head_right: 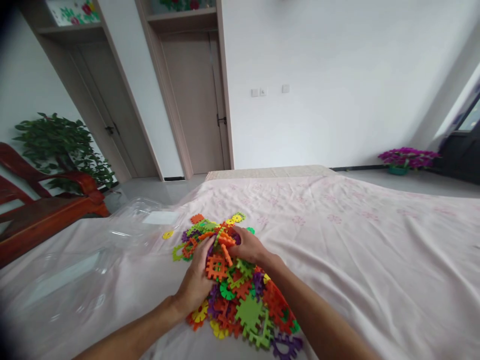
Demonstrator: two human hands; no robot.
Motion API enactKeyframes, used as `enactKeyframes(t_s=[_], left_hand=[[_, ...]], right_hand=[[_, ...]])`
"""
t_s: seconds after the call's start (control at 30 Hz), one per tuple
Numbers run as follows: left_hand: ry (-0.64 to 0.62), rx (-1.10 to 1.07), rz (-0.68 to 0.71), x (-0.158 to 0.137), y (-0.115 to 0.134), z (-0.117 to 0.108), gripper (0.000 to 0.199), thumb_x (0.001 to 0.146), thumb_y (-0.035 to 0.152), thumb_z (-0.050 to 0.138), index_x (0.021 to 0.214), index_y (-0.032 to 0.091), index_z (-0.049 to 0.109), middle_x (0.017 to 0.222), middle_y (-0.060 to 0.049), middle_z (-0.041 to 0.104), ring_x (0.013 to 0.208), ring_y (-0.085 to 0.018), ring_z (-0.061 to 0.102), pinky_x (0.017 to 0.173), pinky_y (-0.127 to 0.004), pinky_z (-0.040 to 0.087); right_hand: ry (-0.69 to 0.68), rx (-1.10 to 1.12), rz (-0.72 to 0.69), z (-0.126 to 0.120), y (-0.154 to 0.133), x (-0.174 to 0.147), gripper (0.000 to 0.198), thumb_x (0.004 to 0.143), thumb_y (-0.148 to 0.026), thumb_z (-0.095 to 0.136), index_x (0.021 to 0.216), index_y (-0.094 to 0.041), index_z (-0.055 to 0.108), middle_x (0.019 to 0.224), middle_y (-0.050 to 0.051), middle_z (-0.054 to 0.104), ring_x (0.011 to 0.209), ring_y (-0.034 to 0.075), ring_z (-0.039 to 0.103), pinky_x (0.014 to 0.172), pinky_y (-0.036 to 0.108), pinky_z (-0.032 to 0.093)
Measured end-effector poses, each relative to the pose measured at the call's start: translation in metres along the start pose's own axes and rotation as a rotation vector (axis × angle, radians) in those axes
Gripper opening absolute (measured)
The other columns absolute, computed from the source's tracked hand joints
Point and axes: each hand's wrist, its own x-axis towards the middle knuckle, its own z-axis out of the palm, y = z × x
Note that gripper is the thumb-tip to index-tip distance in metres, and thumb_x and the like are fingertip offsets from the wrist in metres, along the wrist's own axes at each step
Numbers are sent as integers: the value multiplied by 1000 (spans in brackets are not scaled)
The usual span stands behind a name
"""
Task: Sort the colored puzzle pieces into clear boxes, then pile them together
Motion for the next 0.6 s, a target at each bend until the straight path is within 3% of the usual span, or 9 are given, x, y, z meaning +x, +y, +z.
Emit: enactKeyframes(t_s=[0.17, 0.33, 0.47, 0.53, 0.6], left_hand=[[56, -113, -7, 31, 9, -5, 75, 77, 16, 62, 145, 24, 32, 148, -10, 38, 138, -26, 38, 117, -43, 32], [21, -43, -73, 48, 8, -29, 58, 75, 6, 48, 129, 25, 54, 143, -5, 47, 138, -22, 39, 119, -41, 28], [-32, 85, -9, 26, 18, -34, 51, 82, 11, 46, 130, 28, 54, 146, -4, 44, 139, -24, 36, 118, -46, 28], [-115, 158, 83, 8, 32, -30, 45, 88, 24, 50, 131, 31, 53, 147, -4, 44, 142, -28, 32, 118, -52, 25], [-247, 201, 191, -9, 48, -22, 54, 84, 46, 60, 135, 33, 50, 151, -5, 40, 144, -35, 25, 117, -60, 21]], right_hand=[[-37, 364, 52, -7, -27, 12, 52, 73, -33, 68, 123, -22, 62, 105, 1, 72, 96, 26, 66, 85, 38, 54], [-74, 329, 2, -43, -39, 3, 56, 82, -50, 64, 133, -28, 57, 137, 5, 58, 125, 29, 53, 107, 48, 41], [29, 171, 95, -71, -18, -19, 54, 85, -59, 58, 129, -28, 61, 139, 7, 56, 128, 30, 51, 110, 52, 36], [44, 125, 137, -76, -1, -33, 55, 81, -59, 62, 127, -28, 63, 138, 7, 57, 128, 31, 52, 109, 53, 38], [63, 69, 167, -75, 16, -47, 59, 79, -60, 65, 128, -28, 62, 138, 8, 57, 127, 33, 52, 107, 54, 39]])
